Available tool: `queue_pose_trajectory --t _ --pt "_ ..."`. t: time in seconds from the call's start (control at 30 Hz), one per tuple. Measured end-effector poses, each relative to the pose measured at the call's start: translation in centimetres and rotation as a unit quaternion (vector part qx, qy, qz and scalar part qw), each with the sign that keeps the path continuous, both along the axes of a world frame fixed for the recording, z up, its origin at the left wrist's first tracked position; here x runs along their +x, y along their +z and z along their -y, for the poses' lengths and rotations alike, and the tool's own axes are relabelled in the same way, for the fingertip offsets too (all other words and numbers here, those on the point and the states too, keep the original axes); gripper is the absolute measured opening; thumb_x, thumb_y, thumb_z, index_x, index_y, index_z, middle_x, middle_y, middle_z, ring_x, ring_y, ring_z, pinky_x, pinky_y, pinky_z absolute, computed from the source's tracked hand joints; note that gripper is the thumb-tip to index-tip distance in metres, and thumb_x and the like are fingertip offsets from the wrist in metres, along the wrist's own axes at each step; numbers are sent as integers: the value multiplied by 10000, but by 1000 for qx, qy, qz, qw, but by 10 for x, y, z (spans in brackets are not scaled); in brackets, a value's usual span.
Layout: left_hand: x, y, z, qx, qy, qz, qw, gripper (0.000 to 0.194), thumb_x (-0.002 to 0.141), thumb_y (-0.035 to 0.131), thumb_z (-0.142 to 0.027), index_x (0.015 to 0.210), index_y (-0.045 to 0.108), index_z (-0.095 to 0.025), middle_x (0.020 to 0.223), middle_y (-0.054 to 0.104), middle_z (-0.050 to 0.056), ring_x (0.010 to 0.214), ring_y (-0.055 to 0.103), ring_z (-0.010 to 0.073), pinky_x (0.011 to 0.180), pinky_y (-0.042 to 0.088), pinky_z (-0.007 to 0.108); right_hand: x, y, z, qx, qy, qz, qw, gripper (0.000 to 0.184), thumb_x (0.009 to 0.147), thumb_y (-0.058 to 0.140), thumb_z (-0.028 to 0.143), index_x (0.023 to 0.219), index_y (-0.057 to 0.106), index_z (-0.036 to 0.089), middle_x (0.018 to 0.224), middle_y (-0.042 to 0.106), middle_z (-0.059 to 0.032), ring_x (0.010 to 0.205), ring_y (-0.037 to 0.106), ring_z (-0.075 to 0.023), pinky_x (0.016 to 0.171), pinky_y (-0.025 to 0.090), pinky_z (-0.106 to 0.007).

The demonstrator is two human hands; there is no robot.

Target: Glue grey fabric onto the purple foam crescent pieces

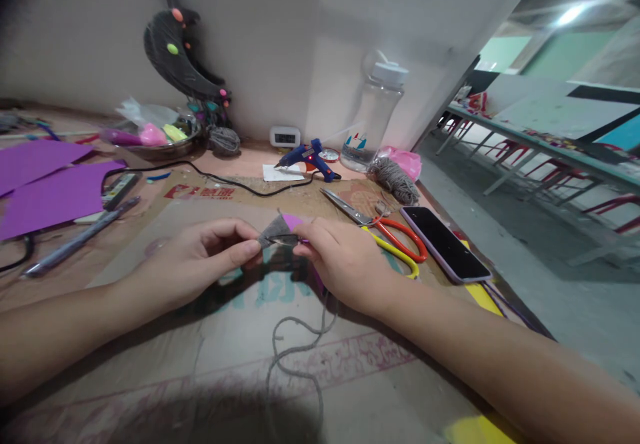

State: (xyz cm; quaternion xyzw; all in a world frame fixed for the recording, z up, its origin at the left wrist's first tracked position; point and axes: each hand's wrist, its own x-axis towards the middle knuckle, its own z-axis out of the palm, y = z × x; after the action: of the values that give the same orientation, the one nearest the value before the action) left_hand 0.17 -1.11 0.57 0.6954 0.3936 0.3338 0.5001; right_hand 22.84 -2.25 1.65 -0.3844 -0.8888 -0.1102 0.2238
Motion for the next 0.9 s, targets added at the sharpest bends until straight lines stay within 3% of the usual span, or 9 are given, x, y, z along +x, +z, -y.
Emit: queue_pose_trajectory --t 0.27,0.6,0.9 --pt "0 1 -1 -16 -5 7 1000 240 865 573 -402 798 613 -175 682 608 -17 616 544 115 567 414 228 2 -5 -1 -6 7 -28 1000 316 998 362 341 1051 600 140 813 654 -67 710 590 -178 611 420 -277" --pt "1 0 1 -11 -8 -1 1000 223 857 574 -393 798 622 -182 668 608 -15 607 544 123 564 420 235 0 0 -1 42 20 20 999 380 1010 318 350 995 621 122 731 625 -61 674 567 -183 586 389 -283" --pt "2 1 1 -20 -17 9 1000 221 860 575 -377 781 621 -176 662 593 -21 605 531 112 562 410 226 -1 1 0 -7 13 6 1000 366 1006 336 344 987 628 125 737 641 -59 668 571 -177 596 396 -279"
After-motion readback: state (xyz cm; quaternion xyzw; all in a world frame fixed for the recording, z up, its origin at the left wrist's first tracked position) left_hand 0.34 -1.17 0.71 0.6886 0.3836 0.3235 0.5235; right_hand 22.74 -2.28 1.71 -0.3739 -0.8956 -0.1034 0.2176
